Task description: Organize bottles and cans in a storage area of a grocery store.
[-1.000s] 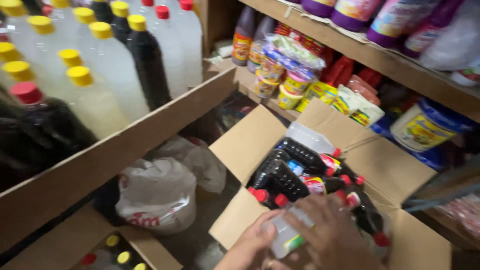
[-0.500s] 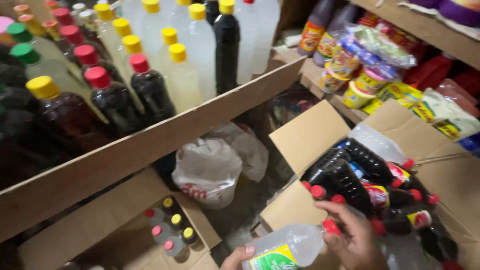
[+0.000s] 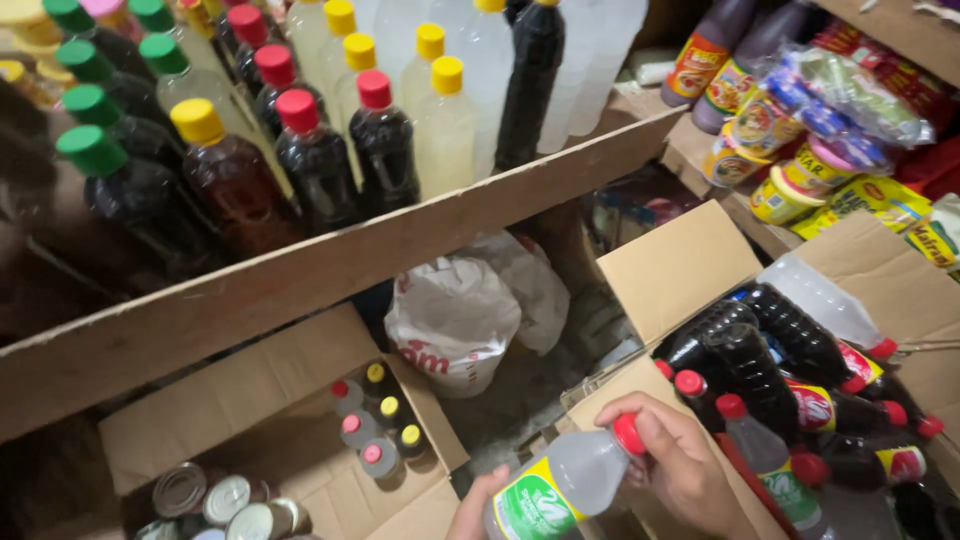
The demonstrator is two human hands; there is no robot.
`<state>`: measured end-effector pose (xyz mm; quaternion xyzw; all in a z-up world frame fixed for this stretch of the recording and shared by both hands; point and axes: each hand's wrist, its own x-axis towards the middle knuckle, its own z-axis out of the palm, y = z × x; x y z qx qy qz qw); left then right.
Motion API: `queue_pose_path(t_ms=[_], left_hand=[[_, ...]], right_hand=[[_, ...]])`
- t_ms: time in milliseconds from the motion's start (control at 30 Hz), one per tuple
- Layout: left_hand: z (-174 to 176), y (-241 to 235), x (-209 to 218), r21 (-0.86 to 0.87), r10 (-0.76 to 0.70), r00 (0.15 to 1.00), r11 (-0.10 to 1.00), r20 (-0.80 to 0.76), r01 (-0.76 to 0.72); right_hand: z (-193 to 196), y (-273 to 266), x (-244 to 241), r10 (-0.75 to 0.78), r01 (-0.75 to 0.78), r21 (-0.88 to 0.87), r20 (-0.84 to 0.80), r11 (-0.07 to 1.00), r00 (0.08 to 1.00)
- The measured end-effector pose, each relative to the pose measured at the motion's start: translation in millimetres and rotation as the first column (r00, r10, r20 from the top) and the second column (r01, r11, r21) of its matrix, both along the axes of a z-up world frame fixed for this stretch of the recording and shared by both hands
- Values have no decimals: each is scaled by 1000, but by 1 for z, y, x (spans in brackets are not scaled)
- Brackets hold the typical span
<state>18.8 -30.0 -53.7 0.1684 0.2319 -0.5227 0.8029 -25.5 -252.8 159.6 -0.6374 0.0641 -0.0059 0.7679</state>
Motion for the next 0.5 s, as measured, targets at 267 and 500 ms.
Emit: queue_pose_path(t_ms=[267, 500], left_hand=[[1, 67, -2, -208, 54, 979, 978, 195, -13], [-27, 156, 42, 493, -151, 864, 861, 481, -124]], right_hand=[[-3, 62, 28, -26, -107, -356, -350, 928, 936], [-38, 150, 77, 236, -152, -749, 6, 645, 972]])
